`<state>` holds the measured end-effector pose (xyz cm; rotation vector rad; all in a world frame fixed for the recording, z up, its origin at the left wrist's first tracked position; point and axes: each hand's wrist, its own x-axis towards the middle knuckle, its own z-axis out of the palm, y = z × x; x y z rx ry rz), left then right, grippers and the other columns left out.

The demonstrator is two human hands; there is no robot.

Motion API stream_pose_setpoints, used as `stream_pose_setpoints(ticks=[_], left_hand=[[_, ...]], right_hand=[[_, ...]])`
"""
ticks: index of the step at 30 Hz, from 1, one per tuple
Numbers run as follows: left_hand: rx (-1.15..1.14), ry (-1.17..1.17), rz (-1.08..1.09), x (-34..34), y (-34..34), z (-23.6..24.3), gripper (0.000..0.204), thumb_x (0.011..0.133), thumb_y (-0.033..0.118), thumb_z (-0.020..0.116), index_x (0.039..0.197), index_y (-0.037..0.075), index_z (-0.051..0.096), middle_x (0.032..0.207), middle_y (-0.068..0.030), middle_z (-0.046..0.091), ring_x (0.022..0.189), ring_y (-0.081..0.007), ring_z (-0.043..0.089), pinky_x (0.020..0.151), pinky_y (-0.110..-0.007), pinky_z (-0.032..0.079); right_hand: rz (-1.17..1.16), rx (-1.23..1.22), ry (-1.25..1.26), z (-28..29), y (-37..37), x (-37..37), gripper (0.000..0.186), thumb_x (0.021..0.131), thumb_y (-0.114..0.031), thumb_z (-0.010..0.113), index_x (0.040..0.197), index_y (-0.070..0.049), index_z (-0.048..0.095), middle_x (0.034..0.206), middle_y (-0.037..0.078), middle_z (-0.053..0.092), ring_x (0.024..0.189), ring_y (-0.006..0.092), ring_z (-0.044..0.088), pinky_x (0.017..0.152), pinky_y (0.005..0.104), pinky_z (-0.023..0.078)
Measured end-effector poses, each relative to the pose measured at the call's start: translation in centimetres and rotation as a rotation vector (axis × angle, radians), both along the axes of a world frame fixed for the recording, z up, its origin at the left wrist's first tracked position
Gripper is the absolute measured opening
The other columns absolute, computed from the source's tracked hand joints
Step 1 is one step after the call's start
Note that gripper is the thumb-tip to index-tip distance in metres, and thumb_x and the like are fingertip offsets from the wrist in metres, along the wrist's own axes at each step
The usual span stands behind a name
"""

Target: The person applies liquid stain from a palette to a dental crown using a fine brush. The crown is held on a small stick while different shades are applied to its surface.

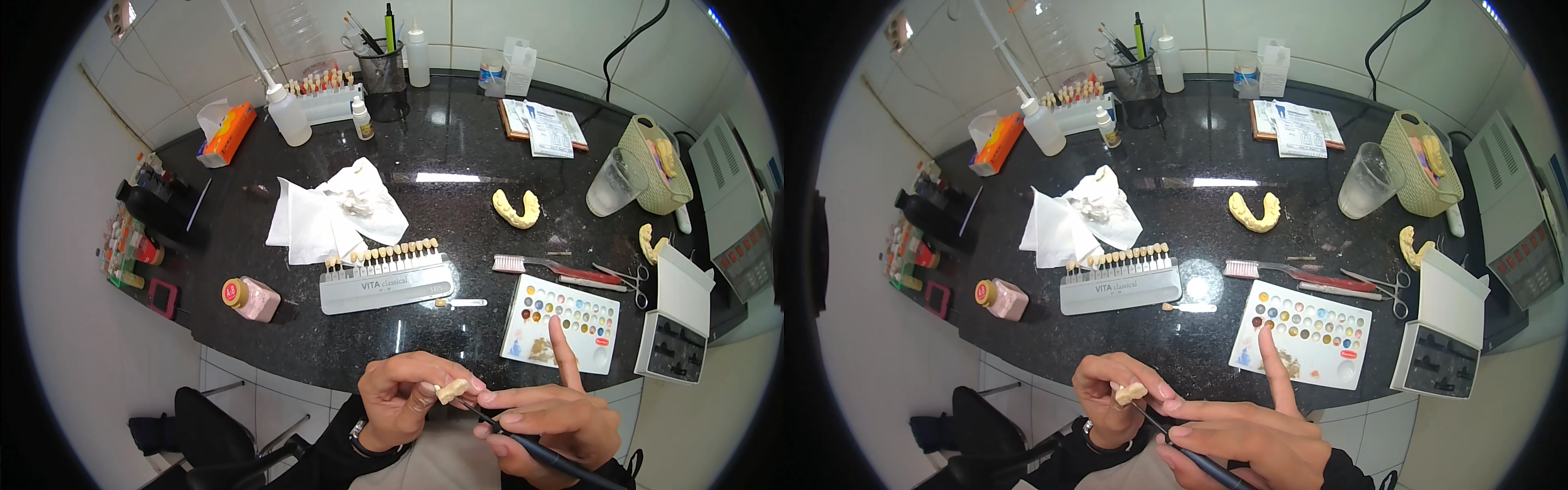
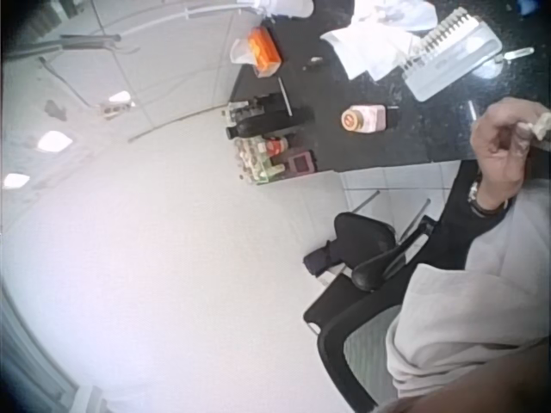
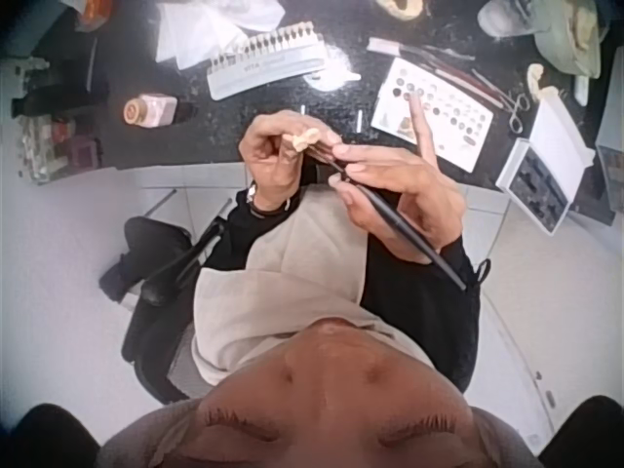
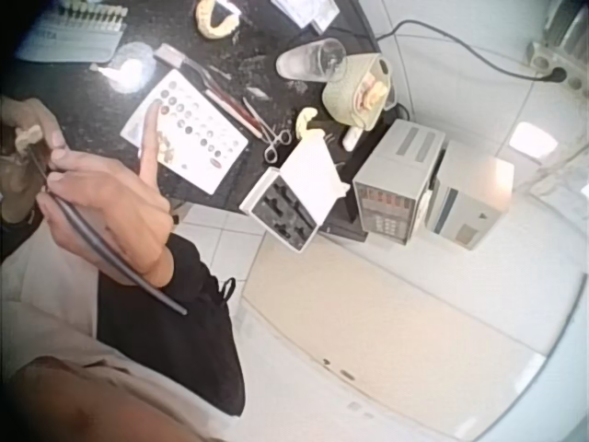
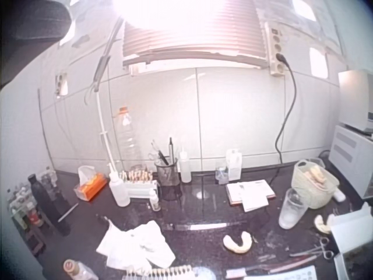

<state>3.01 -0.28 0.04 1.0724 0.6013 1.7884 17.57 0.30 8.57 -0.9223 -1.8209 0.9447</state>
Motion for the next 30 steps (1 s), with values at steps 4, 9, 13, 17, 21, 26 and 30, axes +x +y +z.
stream_pose_setpoints(ticks=[4,9,13,17,21,26,30], left_hand=[[-0.008,-0.024,-0.010,0.12,0.03,0.20,0.017,0.083,0.010,0.054,0.084,-0.003,0.042,0.070,-0.0204,0.056,0.062,-0.0244,0.063,0.049,-0.027,0.056],[-0.005,-0.010,-0.021,0.14,0.02,0.30,0.018,0.083,0.011,0.054,0.084,-0.003,0.042,0.071,-0.0205,0.056,0.062,-0.0241,0.063,0.050,-0.027,0.056],[-0.016,-0.029,-0.029,0.19,-0.03,0.31,0.019,0.084,0.012,0.054,0.084,-0.002,0.042,0.071,-0.0206,0.056,0.062,-0.0241,0.063,0.051,-0.028,0.056],[-0.023,-0.006,-0.024,0.08,-0.02,0.35,0.019,0.084,0.013,0.054,0.084,-0.002,0.042,0.071,-0.0205,0.056,0.062,-0.0240,0.063,0.050,-0.027,0.056],[-0.020,-0.005,-0.016,0.12,-0.06,0.37,0.019,0.083,0.012,0.055,0.084,-0.002,0.042,0.071,-0.0204,0.056,0.062,-0.0239,0.063,0.050,-0.027,0.056],[-0.031,-0.003,-0.021,0.18,0.04,0.45,0.019,0.083,0.012,0.055,0.083,-0.002,0.043,0.071,-0.0202,0.056,0.062,-0.0237,0.063,0.050,-0.027,0.055],[-0.040,0.007,-0.017,0.12,0.07,0.41,0.018,0.083,0.013,0.055,0.083,-0.001,0.043,0.071,-0.0194,0.056,0.061,-0.0229,0.062,0.053,-0.029,0.056]], right_hand=[[0.029,0.012,-0.009,0.05,0.13,0.28,0.021,0.068,-0.009,0.071,0.080,-0.010,0.053,0.062,0.006,0.064,0.076,0.0192,0.065,0.100,0.0589,0.007],[-0.005,0.010,0.021,-0.06,-0.04,0.18,0.022,0.068,-0.009,0.071,0.082,-0.010,0.054,0.062,0.006,0.064,0.076,0.0196,0.065,0.100,0.0589,0.007],[0.037,0.007,-0.006,0.17,0.10,0.44,0.021,0.068,-0.009,0.070,0.083,-0.009,0.054,0.063,0.007,0.064,0.076,0.0204,0.065,0.100,0.0588,0.007],[0.004,-0.013,0.016,0.09,0.03,0.18,0.021,0.068,-0.008,0.070,0.083,-0.010,0.053,0.062,0.007,0.064,0.077,0.0210,0.065,0.100,0.0587,0.006],[0.010,-0.023,0.042,-0.01,-0.03,0.34,0.022,0.068,-0.008,0.070,0.083,-0.009,0.054,0.063,0.007,0.064,0.077,0.0208,0.065,0.100,0.0586,0.006],[-0.049,0.174,0.090,-0.01,0.06,-0.11,0.022,0.065,-0.004,0.072,0.077,-0.007,0.054,0.068,0.006,0.064,0.077,0.0195,0.065,0.098,0.0590,0.018],[-0.028,0.187,0.076,0.17,0.22,-0.12,0.021,0.066,-0.004,0.072,0.077,-0.007,0.054,0.070,0.005,0.064,0.075,0.0203,0.065,0.097,0.0583,0.022]])
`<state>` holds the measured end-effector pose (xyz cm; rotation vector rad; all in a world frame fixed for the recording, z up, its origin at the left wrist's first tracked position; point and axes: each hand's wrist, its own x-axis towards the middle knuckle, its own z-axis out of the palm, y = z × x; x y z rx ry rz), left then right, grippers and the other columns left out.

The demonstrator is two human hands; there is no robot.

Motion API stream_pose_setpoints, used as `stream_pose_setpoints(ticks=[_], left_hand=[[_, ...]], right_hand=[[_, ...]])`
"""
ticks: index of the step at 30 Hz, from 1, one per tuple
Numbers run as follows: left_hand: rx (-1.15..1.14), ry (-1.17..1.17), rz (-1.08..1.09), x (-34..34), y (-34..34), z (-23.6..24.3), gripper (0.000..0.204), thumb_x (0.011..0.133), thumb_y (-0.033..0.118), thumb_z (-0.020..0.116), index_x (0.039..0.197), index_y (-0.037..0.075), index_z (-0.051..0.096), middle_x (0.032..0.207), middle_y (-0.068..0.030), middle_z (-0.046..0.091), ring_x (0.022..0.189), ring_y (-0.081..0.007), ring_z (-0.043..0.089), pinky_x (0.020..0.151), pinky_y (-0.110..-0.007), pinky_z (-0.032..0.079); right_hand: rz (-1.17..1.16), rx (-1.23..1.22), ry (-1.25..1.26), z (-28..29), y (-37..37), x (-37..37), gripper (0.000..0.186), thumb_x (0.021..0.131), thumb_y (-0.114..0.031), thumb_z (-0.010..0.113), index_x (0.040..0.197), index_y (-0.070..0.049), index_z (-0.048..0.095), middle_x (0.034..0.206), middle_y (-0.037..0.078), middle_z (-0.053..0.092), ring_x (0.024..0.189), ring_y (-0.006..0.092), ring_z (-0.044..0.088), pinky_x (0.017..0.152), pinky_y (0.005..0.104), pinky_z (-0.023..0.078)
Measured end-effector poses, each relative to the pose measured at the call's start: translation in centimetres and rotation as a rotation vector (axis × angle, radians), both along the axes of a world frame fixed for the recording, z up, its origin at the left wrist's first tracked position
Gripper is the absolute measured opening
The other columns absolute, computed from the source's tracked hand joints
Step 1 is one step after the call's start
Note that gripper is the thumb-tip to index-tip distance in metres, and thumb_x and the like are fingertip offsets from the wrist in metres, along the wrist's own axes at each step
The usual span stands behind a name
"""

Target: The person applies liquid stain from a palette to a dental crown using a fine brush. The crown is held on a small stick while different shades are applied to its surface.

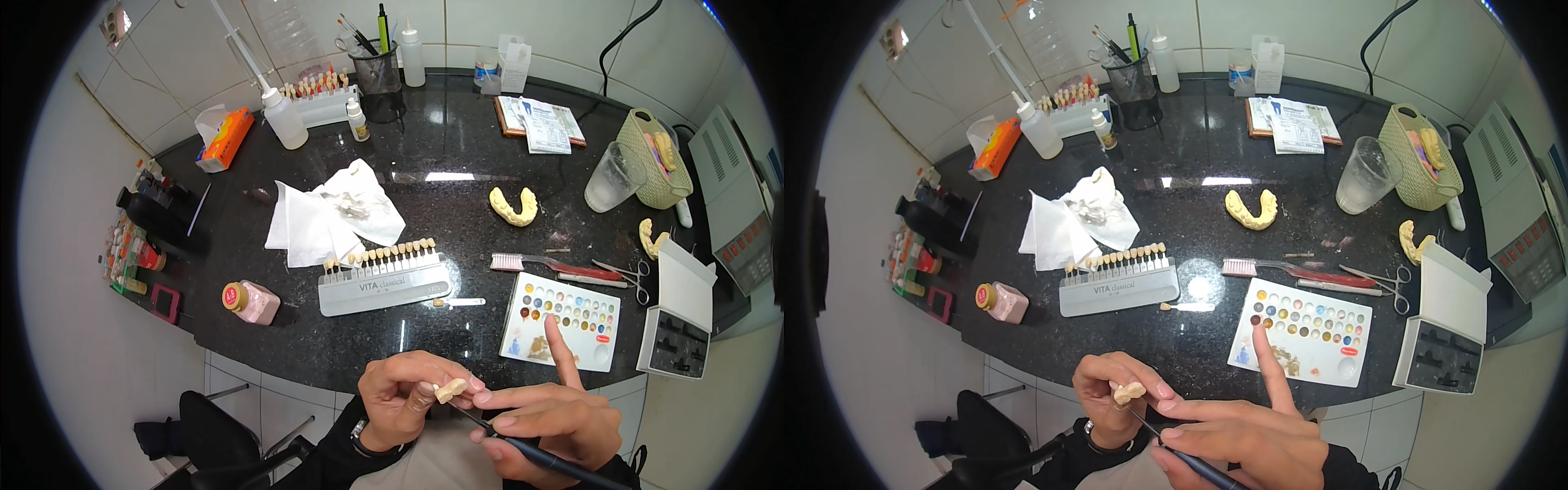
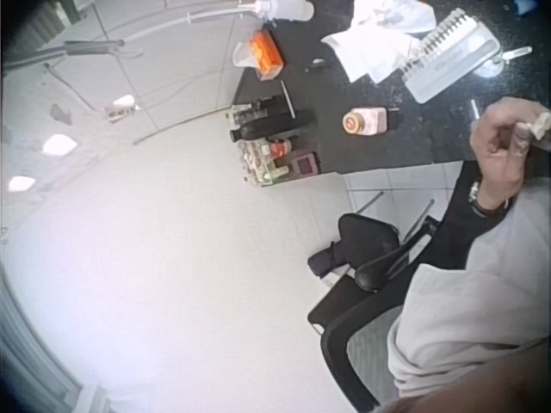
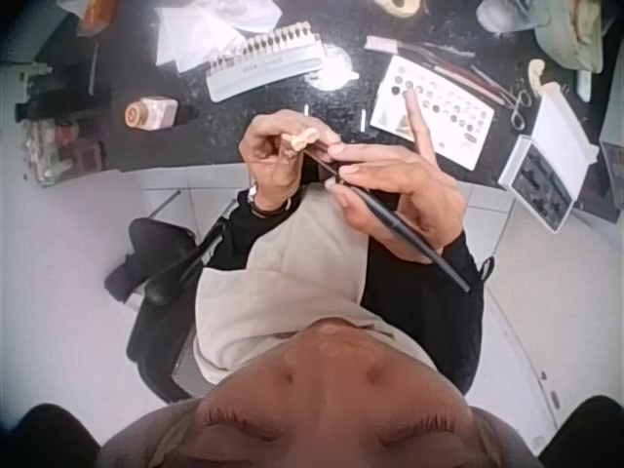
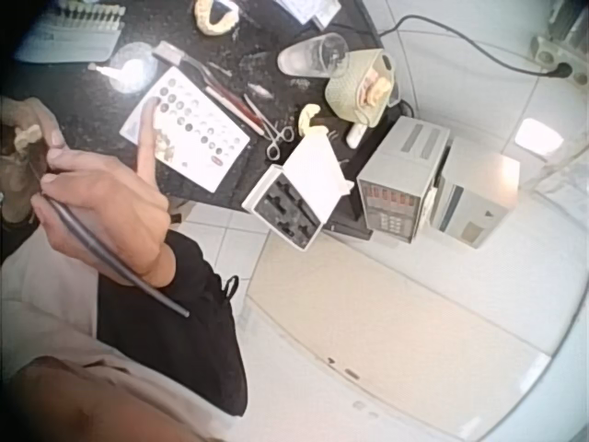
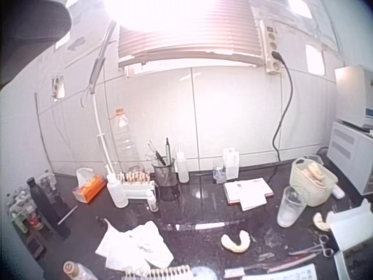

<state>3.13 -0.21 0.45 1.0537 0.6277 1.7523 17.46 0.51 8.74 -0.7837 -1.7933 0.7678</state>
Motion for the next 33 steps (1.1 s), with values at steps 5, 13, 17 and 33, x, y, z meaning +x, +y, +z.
stream_pose_setpoints(ticks=[5,13,17,33], left_hand=[[0.004,-0.004,0.008,0.1,0.0,0.1,0.018,0.083,0.013,0.056,0.083,-0.001,0.043,0.070,-0.0186,0.057,0.061,-0.0223,0.062,0.055,-0.030,0.055],[0.008,0.008,0.002,-0.1,0.0,0.1,0.018,0.083,0.013,0.056,0.082,-0.001,0.044,0.070,-0.0184,0.057,0.060,-0.0221,0.062,0.054,-0.030,0.055],[0.005,0.010,0.016,0.2,0.0,0.2,0.017,0.084,0.013,0.054,0.082,-0.001,0.044,0.069,-0.0185,0.057,0.060,-0.0222,0.062,0.053,-0.029,0.055],[0.014,0.015,0.013,0.2,0.1,0.0,0.016,0.085,0.013,0.052,0.084,-0.001,0.044,0.069,-0.0184,0.057,0.061,-0.0226,0.062,0.054,-0.029,0.054]], right_hand=[[0.074,-0.190,-0.091,0.1,0.1,0.3,0.022,0.068,-0.008,0.070,0.082,-0.009,0.054,0.061,0.005,0.064,0.075,0.0212,0.065,0.100,0.0591,0.007],[0.120,-0.210,0.031,-0.4,0.2,0.6,0.017,0.071,-0.007,0.067,0.081,-0.008,0.053,0.066,0.009,0.064,0.075,0.0229,0.065,0.100,0.0596,0.006],[0.128,-0.367,-0.052,0.2,0.3,1.2,0.017,0.067,-0.009,0.072,0.076,-0.015,0.059,0.078,0.002,0.066,0.084,0.0163,0.063,0.101,0.0573,0.014],[0.102,-0.343,0.058,-0.2,0.3,0.8,0.013,0.070,-0.006,0.069,0.077,-0.007,0.057,0.076,0.010,0.065,0.081,0.0210,0.064,0.099,0.0556,0.019]])
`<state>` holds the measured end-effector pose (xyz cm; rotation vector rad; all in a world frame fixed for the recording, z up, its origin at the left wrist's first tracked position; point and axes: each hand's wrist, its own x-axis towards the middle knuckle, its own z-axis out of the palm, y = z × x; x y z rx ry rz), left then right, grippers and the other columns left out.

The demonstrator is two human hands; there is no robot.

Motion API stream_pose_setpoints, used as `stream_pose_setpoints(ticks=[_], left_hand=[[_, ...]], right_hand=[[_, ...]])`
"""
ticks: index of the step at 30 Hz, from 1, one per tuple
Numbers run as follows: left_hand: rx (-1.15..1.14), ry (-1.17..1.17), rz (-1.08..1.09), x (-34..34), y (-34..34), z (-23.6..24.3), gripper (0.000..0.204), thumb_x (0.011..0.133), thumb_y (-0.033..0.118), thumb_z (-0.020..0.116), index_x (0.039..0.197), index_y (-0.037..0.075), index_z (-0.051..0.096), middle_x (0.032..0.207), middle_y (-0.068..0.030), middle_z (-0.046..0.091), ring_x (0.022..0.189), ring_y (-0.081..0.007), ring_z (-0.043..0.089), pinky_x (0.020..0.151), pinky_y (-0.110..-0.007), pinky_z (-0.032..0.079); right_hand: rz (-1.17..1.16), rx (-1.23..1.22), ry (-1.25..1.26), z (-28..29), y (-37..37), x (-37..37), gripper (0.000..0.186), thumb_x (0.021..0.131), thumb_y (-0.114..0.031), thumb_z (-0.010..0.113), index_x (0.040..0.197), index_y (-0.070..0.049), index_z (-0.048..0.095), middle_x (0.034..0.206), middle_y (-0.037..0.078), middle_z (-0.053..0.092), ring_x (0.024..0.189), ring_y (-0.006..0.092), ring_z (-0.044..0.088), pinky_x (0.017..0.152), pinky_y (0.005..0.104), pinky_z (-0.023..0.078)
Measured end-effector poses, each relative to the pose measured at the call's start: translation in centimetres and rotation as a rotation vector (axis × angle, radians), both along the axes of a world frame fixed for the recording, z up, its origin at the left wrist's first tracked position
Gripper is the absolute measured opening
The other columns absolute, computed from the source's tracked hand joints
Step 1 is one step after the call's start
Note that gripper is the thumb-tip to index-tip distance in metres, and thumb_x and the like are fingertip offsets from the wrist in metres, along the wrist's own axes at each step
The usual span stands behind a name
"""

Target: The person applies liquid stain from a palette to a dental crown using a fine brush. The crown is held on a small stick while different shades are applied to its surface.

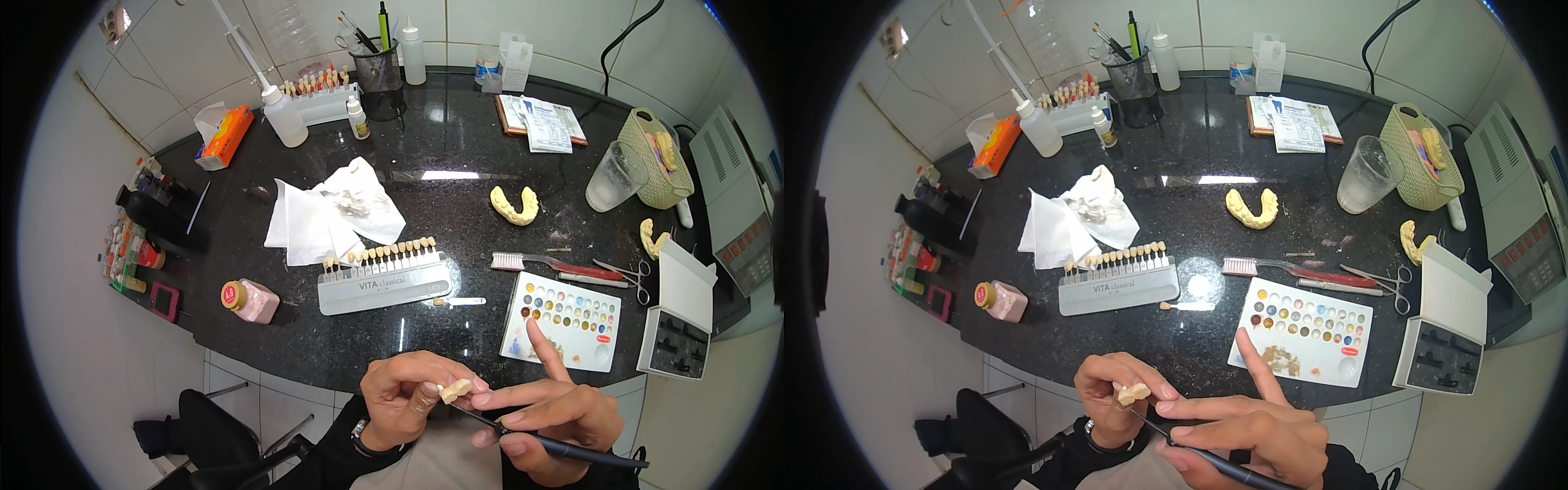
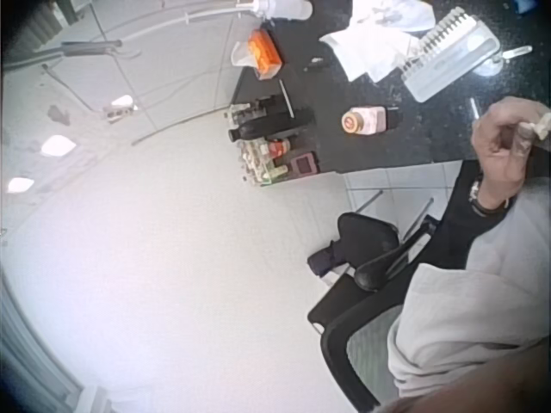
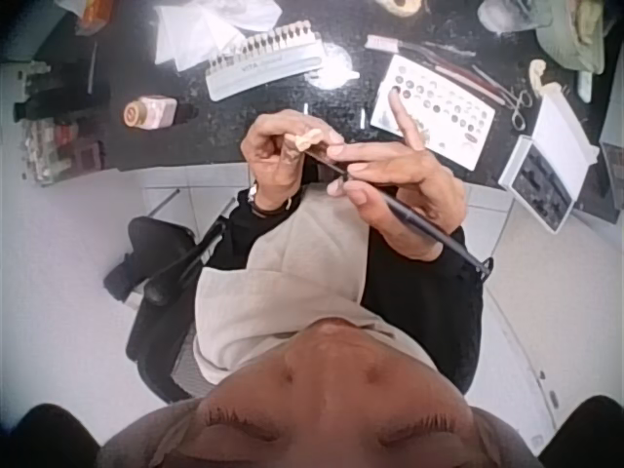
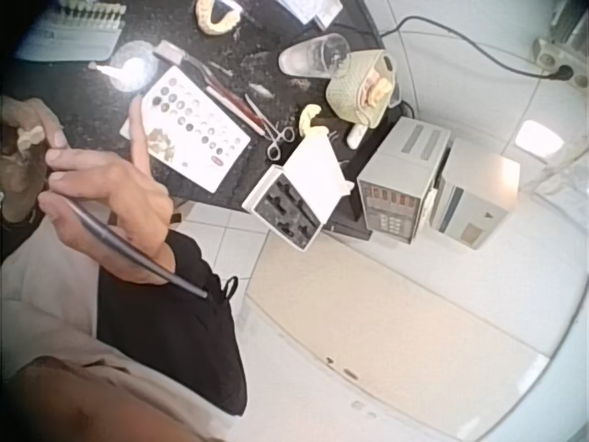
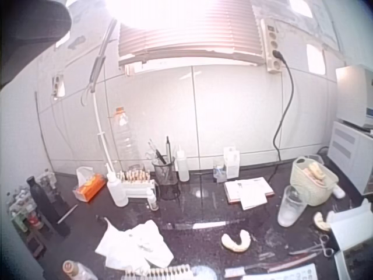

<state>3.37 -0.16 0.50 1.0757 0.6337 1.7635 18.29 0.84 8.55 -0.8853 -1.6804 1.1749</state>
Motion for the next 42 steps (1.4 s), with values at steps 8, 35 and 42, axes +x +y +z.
stream_pose_setpoints(ticks=[8,35,42], left_hand=[[-0.002,0.016,0.008,-0.1,-0.1,-0.2,0.017,0.085,0.015,0.053,0.084,-0.001,0.044,0.069,-0.0182,0.057,0.061,-0.0229,0.062,0.054,-0.030,0.054],[-0.179,-0.238,-0.274,0.6,0.0,-0.3,0.026,0.088,0.022,0.047,0.098,-0.002,0.046,0.084,-0.0192,0.058,0.077,-0.0245,0.063,0.062,-0.028,0.055],[-0.260,-0.041,-0.114,1.6,-0.5,1.2,0.022,0.087,0.017,0.049,0.094,-0.004,0.049,0.083,-0.0189,0.060,0.073,-0.0223,0.063,0.062,-0.029,0.054]], right_hand=[[0.023,0.099,0.074,-0.8,-0.1,-0.5,0.016,0.074,-0.009,0.065,0.078,-0.004,0.050,0.062,0.018,0.062,0.073,0.0281,0.065,0.100,0.0580,0.007],[-0.176,0.186,0.183,-3.0,-0.9,0.0,0.019,0.069,-0.009,0.067,0.078,-0.007,0.050,0.060,0.007,0.059,0.071,0.0211,0.062,0.099,0.0544,0.021],[-0.219,0.224,-0.001,-1.6,-1.5,0.1,0.017,0.060,0.000,0.070,0.072,-0.007,0.059,0.066,0.004,0.061,0.083,0.0234,0.061,0.099,0.0549,0.020]])
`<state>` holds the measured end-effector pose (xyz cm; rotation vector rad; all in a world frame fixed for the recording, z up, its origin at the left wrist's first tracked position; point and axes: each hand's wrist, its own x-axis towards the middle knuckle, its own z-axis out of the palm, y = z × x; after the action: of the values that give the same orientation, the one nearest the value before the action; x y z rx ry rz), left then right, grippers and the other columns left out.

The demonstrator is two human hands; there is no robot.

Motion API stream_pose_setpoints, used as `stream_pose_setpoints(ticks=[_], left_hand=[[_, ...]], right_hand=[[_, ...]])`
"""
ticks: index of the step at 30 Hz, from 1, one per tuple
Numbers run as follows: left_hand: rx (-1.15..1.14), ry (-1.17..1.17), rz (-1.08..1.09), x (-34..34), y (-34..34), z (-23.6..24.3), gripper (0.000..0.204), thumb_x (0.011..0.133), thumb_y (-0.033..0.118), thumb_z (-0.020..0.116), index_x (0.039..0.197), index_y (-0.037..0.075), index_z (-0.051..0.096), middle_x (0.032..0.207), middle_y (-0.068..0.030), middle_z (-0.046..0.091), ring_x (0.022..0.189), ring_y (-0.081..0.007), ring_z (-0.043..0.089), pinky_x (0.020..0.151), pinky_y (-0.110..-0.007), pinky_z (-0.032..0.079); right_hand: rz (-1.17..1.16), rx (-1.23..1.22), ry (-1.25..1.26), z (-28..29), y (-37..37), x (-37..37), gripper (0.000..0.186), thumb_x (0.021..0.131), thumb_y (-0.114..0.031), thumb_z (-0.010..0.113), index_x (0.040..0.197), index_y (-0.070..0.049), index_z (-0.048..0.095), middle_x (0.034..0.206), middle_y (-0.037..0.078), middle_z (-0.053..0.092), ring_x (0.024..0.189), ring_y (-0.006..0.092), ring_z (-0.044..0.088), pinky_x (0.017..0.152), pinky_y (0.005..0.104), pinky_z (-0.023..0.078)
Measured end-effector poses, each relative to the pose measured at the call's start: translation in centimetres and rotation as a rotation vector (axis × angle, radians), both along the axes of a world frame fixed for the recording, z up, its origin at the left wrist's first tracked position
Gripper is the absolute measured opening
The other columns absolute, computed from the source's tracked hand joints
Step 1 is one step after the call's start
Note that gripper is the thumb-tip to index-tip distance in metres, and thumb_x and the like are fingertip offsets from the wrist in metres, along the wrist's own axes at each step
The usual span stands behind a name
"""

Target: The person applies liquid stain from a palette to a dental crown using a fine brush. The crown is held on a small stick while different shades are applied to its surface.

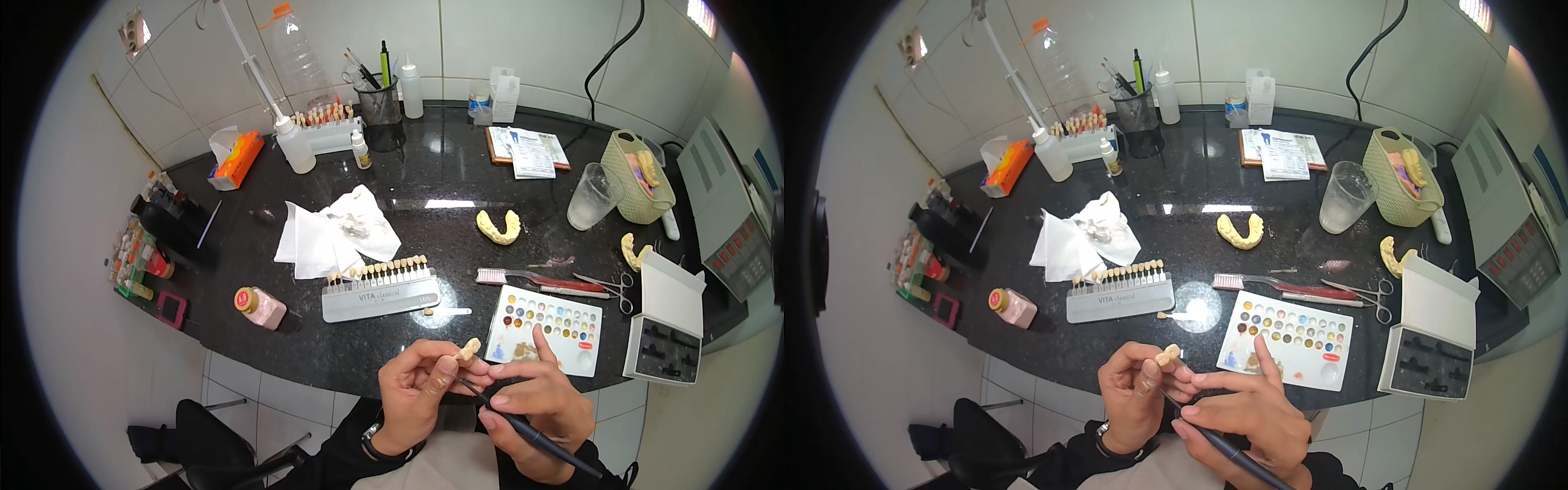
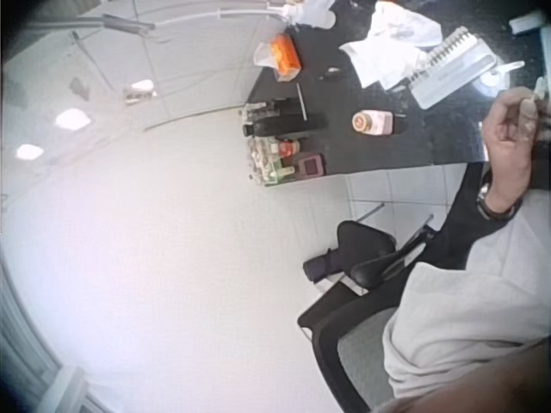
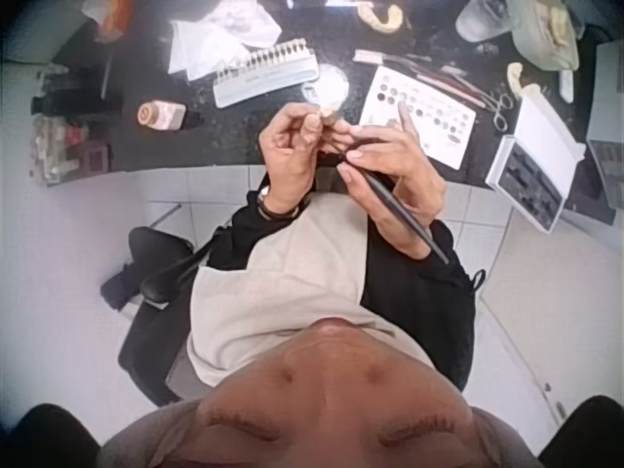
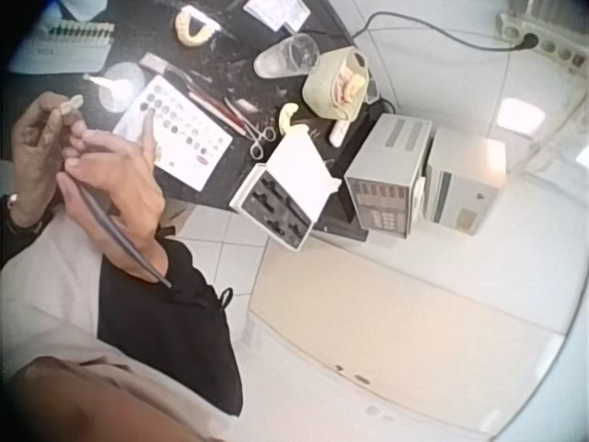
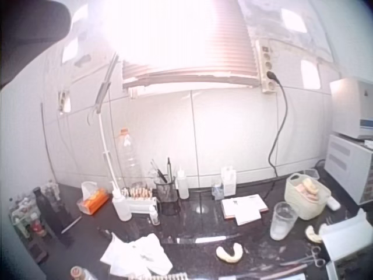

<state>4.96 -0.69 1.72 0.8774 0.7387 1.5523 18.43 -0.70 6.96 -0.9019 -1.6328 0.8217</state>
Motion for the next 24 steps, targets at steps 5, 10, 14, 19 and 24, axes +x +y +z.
stream_pose_setpoints(ticks=[5,10,14,19,24], left_hand=[[0.023,0.121,0.121,0.7,-0.2,0.5,0.025,0.086,0.020,0.051,0.089,-0.004,0.049,0.076,-0.0190,0.060,0.066,-0.0211,0.063,0.057,-0.028,0.054],[0.022,0.123,0.155,0.6,-0.5,0.5,0.024,0.086,0.020,0.052,0.090,-0.004,0.050,0.078,-0.0189,0.060,0.066,-0.0213,0.063,0.057,-0.028,0.054],[0.075,0.105,0.174,0.3,-0.3,0.2,0.021,0.085,0.018,0.054,0.090,-0.002,0.051,0.079,-0.0180,0.061,0.067,-0.0208,0.063,0.057,-0.029,0.054],[0.174,0.109,0.176,0.1,-0.3,-0.5,0.015,0.081,0.013,0.059,0.086,-0.001,0.055,0.078,-0.0178,0.061,0.067,-0.0208,0.063,0.057,-0.030,0.055],[0.291,0.080,0.167,0.0,-1.2,-0.6,0.009,0.076,0.006,0.062,0.079,-0.001,0.058,0.075,-0.0177,0.062,0.066,-0.0213,0.063,0.058,-0.030,0.055]], right_hand=[[0.012,0.091,-0.024,0.4,0.0,0.1,0.014,0.070,-0.006,0.066,0.078,-0.006,0.055,0.071,0.005,0.063,0.078,0.0241,0.062,0.097,0.0570,0.021],[-0.042,-0.061,0.005,-0.1,-0.6,0.2,0.018,0.061,-0.001,0.068,0.074,-0.006,0.057,0.064,0.004,0.060,0.082,0.0241,0.060,0.098,0.0558,0.023],[-0.078,0.001,0.207,-1.0,-1.0,1.1,0.018,0.068,-0.006,0.065,0.077,-0.006,0.050,0.062,0.006,0.057,0.078,0.0231,0.060,0.097,0.0559,0.025],[-0.196,-0.059,0.341,-1.5,-1.7,1.8,0.025,0.076,-0.022,0.062,0.080,-0.006,0.043,0.060,0.008,0.054,0.063,0.0170,0.057,0.092,0.0527,0.033],[-0.222,-0.066,0.353,-1.8,-3.0,2.1,0.027,0.078,-0.025,0.060,0.082,-0.005,0.042,0.060,0.007,0.053,0.059,0.0147,0.056,0.087,0.0492,0.039]])
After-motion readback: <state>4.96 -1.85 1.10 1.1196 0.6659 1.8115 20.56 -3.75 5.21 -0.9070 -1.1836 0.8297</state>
